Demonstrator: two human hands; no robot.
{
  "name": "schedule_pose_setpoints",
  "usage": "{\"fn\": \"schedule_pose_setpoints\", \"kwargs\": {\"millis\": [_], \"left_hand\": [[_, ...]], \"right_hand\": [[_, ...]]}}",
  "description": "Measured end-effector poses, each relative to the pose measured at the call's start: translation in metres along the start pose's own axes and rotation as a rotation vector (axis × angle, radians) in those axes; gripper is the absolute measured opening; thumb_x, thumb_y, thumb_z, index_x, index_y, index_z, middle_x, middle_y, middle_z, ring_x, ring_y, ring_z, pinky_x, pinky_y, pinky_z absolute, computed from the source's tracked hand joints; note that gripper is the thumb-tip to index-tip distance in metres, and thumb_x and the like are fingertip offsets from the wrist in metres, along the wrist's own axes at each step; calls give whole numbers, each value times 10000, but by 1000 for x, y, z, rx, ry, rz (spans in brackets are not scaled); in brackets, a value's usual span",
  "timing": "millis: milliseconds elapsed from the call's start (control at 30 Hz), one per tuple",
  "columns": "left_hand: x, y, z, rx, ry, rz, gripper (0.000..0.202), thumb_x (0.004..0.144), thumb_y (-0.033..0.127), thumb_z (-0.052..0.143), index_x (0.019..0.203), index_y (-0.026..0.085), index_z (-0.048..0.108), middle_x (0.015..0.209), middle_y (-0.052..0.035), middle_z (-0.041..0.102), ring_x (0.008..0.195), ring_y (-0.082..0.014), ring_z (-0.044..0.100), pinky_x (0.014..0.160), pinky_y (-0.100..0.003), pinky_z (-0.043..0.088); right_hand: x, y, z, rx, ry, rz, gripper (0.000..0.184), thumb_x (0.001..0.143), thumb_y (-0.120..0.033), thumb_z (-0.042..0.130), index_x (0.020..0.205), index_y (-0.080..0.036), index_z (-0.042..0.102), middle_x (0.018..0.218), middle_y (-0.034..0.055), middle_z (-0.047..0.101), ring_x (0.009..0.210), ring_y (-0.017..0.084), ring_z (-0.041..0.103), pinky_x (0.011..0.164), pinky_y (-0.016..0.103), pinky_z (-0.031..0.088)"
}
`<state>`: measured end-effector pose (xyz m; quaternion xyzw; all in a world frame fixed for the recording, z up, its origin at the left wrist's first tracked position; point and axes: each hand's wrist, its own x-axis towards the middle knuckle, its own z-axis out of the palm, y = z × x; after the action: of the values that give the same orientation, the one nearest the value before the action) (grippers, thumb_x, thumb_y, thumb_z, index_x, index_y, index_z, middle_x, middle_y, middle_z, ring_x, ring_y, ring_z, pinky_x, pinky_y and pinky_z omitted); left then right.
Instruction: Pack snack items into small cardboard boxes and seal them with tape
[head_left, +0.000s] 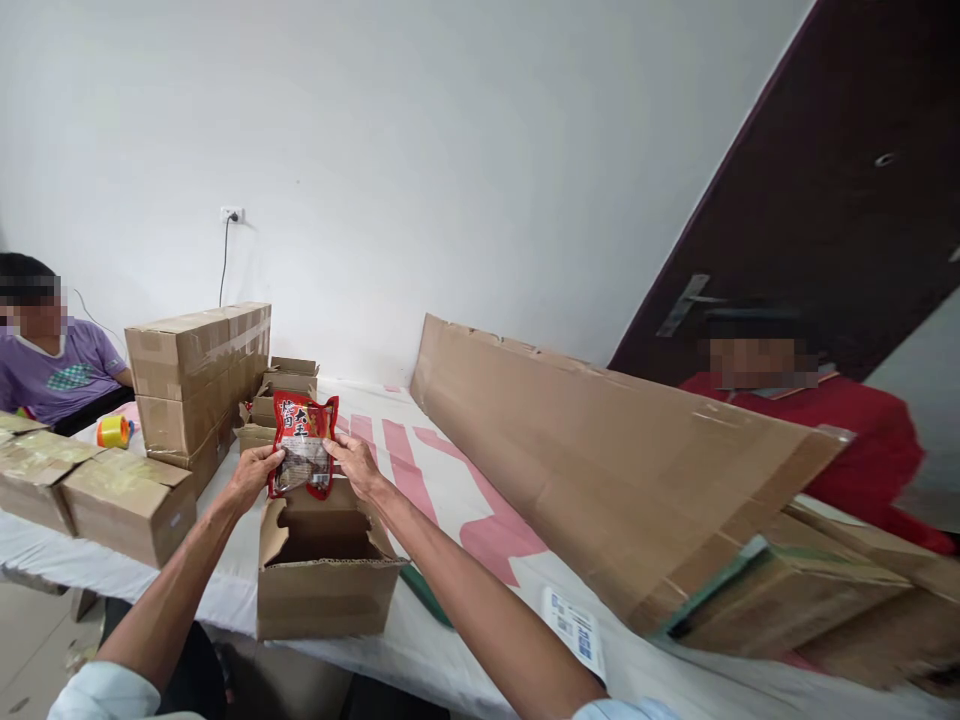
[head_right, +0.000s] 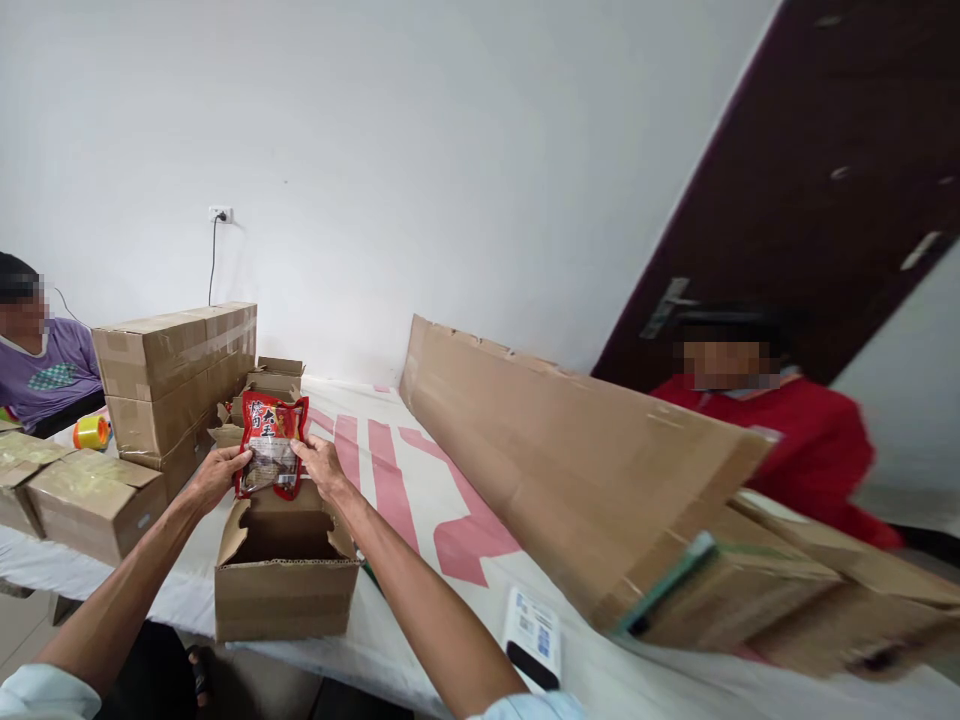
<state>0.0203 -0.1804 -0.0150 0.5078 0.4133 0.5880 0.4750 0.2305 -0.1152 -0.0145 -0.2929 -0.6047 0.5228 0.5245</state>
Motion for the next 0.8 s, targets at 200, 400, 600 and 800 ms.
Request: {"fn": "schedule_pose_setpoints", "kwargs": {"millis": [200, 400, 600, 800], "left_hand": [[6, 12, 10, 51, 3, 46, 630, 555, 672, 968, 837, 127, 825, 775, -104, 798, 686, -220, 721, 688, -336, 591], [32, 48, -2, 215, 8, 132, 611, 592, 623, 963, 924, 135, 805, 780, -66, 785, 625, -188, 694, 590, -294, 569], [81, 82, -41, 580, -112, 147, 391, 609, 430, 906, 850, 138, 811, 723, -20, 749, 661, -189, 663, 616, -271, 504], [114, 48, -44, 1048, -288, 109, 155, 515, 263, 857, 542, 190, 723, 481, 39, 591, 542, -155, 543, 567, -263, 368]], "right_hand": [[6, -14, 4, -41, 29, -49, 485, 740, -620, 789, 977, -197, 762, 978, 49, 800, 879, 227, 685, 862, 383, 565], [-15, -40, -14, -304, -90, -151, 552, 848, -550, 745, 1280, -208, 731, 1251, 92, 775, 1108, 273, 703, 955, 402, 560], [-70, -53, -58, -1091, -335, -18, 450, 905, -420, 735, 1296, -200, 747, 1367, 158, 734, 1287, 338, 663, 1074, 432, 484], [-89, -53, -71, -1210, -375, 62, 565, 888, -426, 783, 1413, -248, 673, 1489, 138, 669, 1396, 342, 583, 1091, 408, 436]]}}
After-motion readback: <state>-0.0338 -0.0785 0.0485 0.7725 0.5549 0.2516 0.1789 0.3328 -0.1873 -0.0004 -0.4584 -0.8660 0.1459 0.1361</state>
